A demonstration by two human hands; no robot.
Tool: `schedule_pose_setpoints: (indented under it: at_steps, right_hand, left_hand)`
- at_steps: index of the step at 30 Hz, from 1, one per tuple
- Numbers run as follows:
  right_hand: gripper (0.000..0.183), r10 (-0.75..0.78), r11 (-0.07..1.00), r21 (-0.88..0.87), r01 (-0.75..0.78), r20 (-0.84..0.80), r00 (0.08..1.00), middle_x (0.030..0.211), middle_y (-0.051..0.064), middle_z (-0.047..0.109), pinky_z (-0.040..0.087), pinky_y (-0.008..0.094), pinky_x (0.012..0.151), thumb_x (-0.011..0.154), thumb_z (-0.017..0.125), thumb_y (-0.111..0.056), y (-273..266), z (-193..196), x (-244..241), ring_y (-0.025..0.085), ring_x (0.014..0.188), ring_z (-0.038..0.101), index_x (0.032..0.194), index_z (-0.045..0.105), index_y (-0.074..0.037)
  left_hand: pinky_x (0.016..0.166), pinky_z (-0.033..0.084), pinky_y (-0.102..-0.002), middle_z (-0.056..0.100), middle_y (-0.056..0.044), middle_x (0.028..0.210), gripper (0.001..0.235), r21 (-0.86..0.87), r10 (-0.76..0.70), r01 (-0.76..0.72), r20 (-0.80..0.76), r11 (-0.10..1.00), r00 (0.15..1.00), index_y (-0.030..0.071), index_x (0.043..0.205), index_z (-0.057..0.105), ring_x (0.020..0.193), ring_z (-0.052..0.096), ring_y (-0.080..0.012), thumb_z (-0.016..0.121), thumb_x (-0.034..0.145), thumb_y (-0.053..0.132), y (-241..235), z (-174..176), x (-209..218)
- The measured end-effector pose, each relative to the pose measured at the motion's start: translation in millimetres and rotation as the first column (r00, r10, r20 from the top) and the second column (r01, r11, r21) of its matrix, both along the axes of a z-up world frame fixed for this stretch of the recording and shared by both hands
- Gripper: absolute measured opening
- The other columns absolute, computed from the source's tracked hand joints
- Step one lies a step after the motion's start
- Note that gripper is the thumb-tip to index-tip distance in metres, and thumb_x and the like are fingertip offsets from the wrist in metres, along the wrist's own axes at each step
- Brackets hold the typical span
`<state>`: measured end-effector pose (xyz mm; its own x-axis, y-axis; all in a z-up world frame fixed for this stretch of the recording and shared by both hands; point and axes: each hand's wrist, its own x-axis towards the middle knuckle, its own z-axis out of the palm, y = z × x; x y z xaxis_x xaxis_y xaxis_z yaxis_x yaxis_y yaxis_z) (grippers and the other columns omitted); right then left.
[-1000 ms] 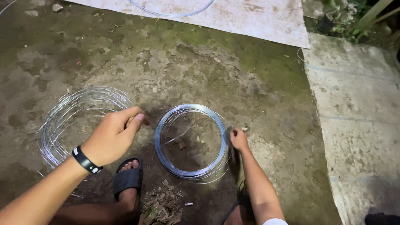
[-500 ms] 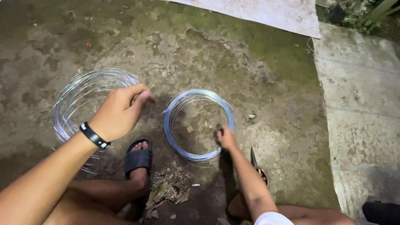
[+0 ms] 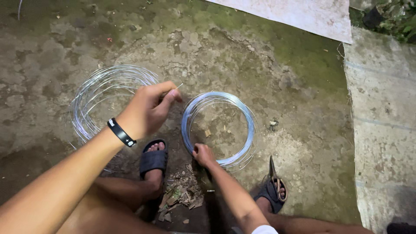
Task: The person sits on the ground and repeatedly measures, bends, and cuts short lengths of thin metal wire using shears. The cut pieces are placed into a growing pile beside a coiled wire spool.
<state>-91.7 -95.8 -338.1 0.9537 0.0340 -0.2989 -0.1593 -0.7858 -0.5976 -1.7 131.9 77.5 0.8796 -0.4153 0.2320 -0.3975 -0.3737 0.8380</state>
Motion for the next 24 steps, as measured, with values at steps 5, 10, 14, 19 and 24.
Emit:
schedule_pose_setpoints:
  at_steps: [5, 10, 14, 19, 24]
  right_hand:
    - [0.018, -0.113, 0.988, 0.118, 0.099, 0.12, 0.986, 0.089, 0.016, 0.074, 0.055, 0.043, 0.073, 0.088, 0.074, -0.022, -5.0, -3.4, 3.7, 0.033, 0.082, 0.071, 0.094, 0.072, -0.005]
    - [0.011, -0.352, 0.915, 0.321, 0.244, 0.341, 0.872, 0.074, 0.012, 0.066, 0.049, 0.033, 0.061, 0.09, 0.073, -0.012, -27.3, 42.7, 15.5, 0.019, 0.063, 0.061, 0.088, 0.07, -0.002]
    - [0.009, -0.441, 0.884, 0.405, 0.233, 0.558, 0.703, 0.078, 0.008, 0.063, 0.046, 0.03, 0.06, 0.092, 0.072, -0.009, -50.2, 94.6, 32.3, 0.016, 0.064, 0.057, 0.091, 0.069, 0.0]
    - [0.008, -0.529, 0.834, 0.518, 0.189, 0.653, 0.542, 0.084, 0.001, 0.063, 0.044, 0.025, 0.065, 0.099, 0.07, -0.009, -103.9, 144.2, 50.1, 0.01, 0.074, 0.054, 0.096, 0.071, -0.001]
    - [0.006, -0.693, 0.708, 0.645, 0.287, 0.558, 0.457, 0.075, -0.003, 0.063, 0.042, 0.022, 0.057, 0.1, 0.07, -0.01, -166.1, 206.3, 54.3, 0.004, 0.064, 0.054, 0.097, 0.072, -0.005]
  left_hand:
    - [0.057, 0.048, -0.032, 0.063, -0.013, 0.064, 0.018, 0.07, 0.032, -0.029, -0.042, 0.997, 0.999, 0.004, 0.095, 0.071, 0.057, 0.057, -0.0164, 0.058, 0.102, 0.015, 0.2, -3.6, 1.0]
    - [0.062, 0.052, -0.035, 0.068, -0.015, 0.075, 0.018, 0.003, -0.029, 0.029, 0.067, 1.0, 0.997, 0.003, 0.094, 0.069, 0.066, 0.068, -0.0243, 0.057, 0.102, 0.015, 0.5, -9.4, 3.6]
    - [0.062, 0.052, -0.039, 0.067, -0.021, 0.075, 0.018, 0.078, -0.032, 0.029, 0.031, 0.996, 0.999, 0.003, 0.094, 0.069, 0.066, 0.068, -0.034, 0.058, 0.1, 0.016, -3.0, -11.2, 6.2]
    - [0.059, 0.05, -0.042, 0.064, -0.023, 0.075, 0.017, 0.138, -0.039, 0.027, 0.09, 0.99, 0.995, 0.004, 0.097, 0.069, 0.069, 0.066, -0.038, 0.059, 0.1, 0.017, -5.1, -2.8, 5.7]
    - [0.056, 0.048, -0.045, 0.06, -0.023, 0.068, 0.016, 0.218, 0.01, -0.016, 0.028, 0.976, 1.0, 0.007, 0.097, 0.069, 0.063, 0.062, -0.0408, 0.059, 0.099, 0.019, -7.4, 10.8, 2.9]
